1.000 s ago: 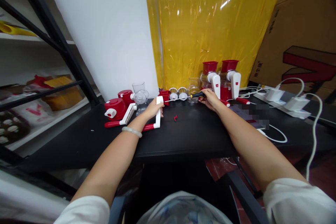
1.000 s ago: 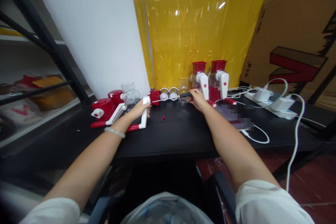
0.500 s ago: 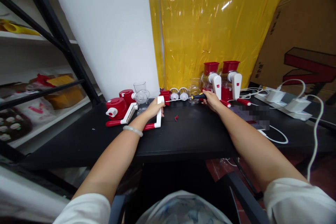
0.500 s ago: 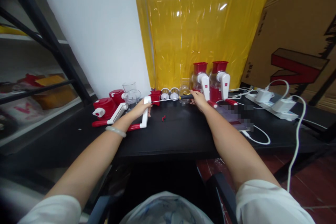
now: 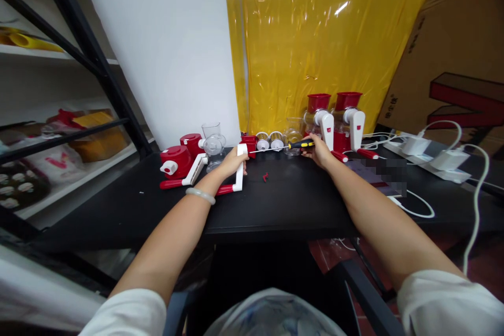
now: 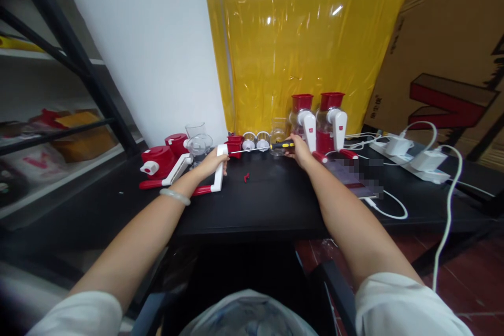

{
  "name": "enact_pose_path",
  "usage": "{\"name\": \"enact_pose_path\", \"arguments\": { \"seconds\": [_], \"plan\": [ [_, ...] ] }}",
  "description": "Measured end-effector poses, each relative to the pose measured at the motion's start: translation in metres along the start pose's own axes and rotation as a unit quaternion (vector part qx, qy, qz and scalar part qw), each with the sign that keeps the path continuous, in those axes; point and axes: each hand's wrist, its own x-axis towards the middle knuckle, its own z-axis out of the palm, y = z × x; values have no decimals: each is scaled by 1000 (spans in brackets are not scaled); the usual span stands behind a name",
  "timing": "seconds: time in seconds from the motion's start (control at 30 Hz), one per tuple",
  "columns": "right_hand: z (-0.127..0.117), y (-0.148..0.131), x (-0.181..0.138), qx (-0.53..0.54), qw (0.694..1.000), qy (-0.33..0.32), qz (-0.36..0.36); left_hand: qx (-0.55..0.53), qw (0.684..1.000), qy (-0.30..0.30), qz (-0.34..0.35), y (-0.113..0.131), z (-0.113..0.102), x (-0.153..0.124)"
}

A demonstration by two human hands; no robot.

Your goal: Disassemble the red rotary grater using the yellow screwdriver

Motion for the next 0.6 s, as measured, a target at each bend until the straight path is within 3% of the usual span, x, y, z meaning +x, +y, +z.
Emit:
{"name": "enact_pose_path", "arguments": {
  "seconds": [0.17,0.6],
  "plan": [
    [-2,6,5,-85,995,29,-47,0,1000,2,-2,-3,-2,3],
    [5,-6,-10,53,998,-17,-12,-2,1000,-9,-1,-6,-1,6]
  ]
}}
